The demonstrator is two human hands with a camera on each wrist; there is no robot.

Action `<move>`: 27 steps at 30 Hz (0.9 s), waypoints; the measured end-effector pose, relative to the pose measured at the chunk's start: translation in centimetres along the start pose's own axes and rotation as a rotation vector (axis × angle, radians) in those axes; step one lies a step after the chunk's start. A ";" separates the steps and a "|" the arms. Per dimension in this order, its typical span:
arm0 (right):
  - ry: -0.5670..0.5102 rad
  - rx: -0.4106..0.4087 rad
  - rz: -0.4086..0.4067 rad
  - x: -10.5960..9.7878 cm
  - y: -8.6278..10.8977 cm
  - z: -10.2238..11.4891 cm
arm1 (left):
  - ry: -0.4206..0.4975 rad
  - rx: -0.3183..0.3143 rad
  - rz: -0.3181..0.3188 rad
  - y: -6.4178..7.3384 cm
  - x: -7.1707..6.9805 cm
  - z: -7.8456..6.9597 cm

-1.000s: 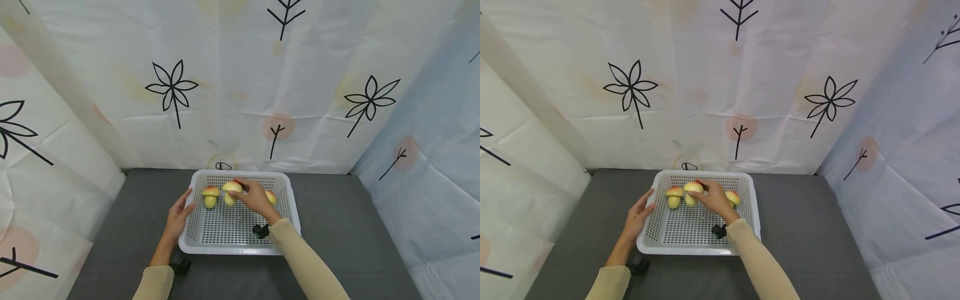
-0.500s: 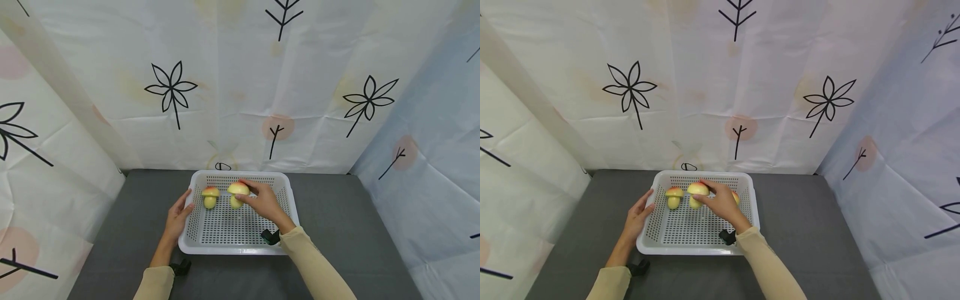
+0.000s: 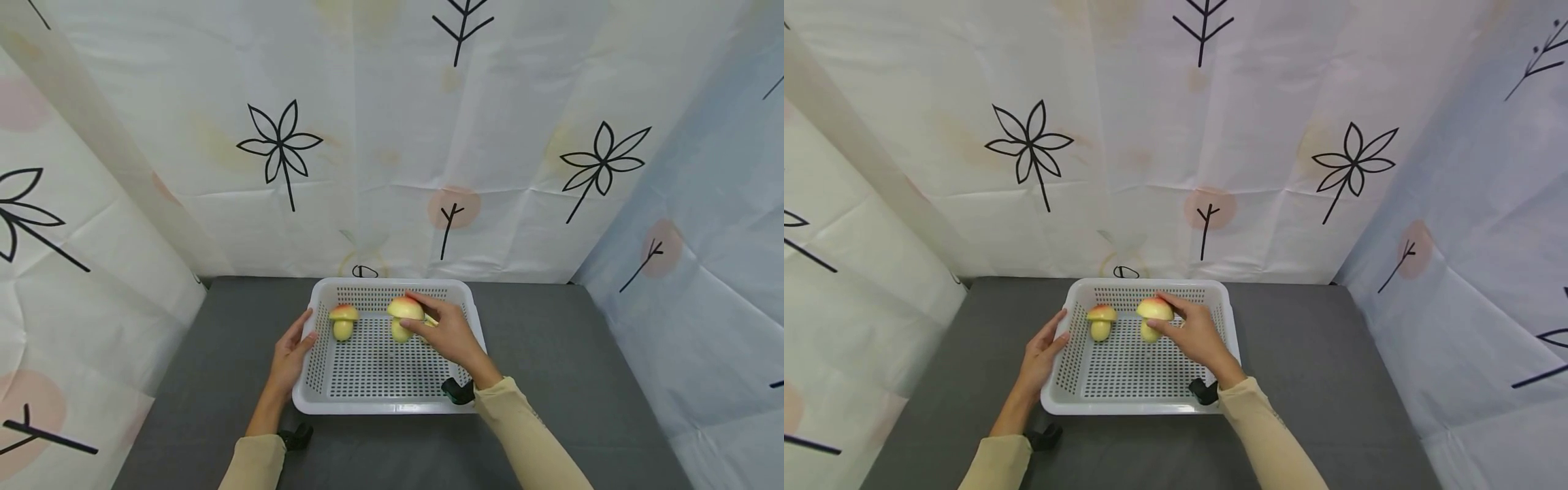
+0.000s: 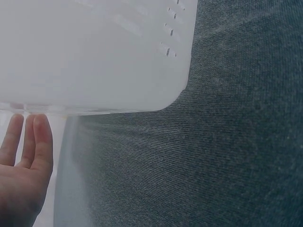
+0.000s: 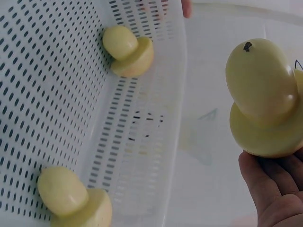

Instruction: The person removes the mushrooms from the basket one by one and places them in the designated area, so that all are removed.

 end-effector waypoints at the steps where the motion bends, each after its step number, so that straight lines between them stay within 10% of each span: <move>1: -0.003 -0.005 -0.005 -0.3 0.1 0.0 | -0.002 -0.006 -0.002 0.0 0.0 0.0; 27: 0.021 -0.088 -0.134 -7.8 1.7 0.3 | 0.006 -0.015 -0.010 0.0 0.0 0.1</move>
Point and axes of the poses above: each hand's wrist, its own y-axis away from the middle knuckle, its own x-axis out of the palm, z = x × y, the point moved 8 cm from there along -y, towards the middle knuckle, and after that the axes turned 15 degrees about -y, right-handed, at the moved point
